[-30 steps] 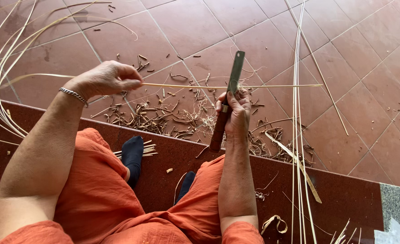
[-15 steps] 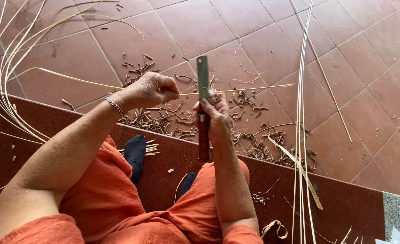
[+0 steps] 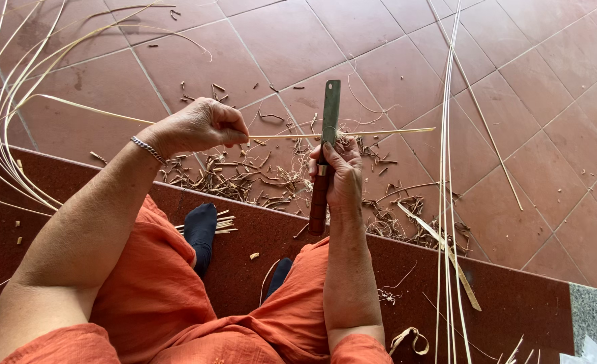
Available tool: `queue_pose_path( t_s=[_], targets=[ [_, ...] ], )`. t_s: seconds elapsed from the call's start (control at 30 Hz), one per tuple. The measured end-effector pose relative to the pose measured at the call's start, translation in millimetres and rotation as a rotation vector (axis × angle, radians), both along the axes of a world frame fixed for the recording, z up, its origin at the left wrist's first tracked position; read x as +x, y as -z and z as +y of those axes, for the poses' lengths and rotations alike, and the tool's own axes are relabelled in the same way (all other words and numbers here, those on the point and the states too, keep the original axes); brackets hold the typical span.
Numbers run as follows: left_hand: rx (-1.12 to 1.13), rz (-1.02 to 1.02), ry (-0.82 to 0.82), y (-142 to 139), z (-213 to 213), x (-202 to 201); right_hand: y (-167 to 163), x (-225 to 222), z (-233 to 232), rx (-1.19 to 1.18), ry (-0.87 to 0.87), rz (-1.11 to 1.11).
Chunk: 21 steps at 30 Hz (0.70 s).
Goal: The person sits on a tiled floor and uses a machete to shave thin strips from bamboo rods. They hold the rod with the left hand and draw the blade along its length to remove the outer layer, producing fine shavings that accumulate on the floor.
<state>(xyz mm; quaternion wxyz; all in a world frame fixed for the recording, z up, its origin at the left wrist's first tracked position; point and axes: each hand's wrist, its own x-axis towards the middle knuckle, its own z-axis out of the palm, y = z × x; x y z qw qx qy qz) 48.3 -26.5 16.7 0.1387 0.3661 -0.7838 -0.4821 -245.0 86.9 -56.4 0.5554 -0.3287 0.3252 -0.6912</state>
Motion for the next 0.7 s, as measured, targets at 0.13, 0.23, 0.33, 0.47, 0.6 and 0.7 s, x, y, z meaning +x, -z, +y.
queue_pose_path(
  t_s=[0.13,0.23,0.33,0.47,0.6,0.7],
  targets=[
    [-0.005,-0.038,-0.051,-2,-8,19,2,-24,2,0.026,0.146,-0.025],
    [0.021,-0.109,-0.073,-2,-12,28,6,-32,4,-0.011,0.128,-0.023],
    [0.092,-0.096,-0.036,0,-9,24,8,-25,6,-0.01,0.114,0.009],
    [0.114,-0.053,0.054,3,4,-4,0,7,5,0.05,0.083,0.067],
    [0.054,-0.022,0.048,9,18,-26,-6,42,12,0.088,-0.07,0.045],
    [0.051,-0.021,0.034,8,14,-25,-11,39,13,0.077,-0.073,0.039]
  ],
)
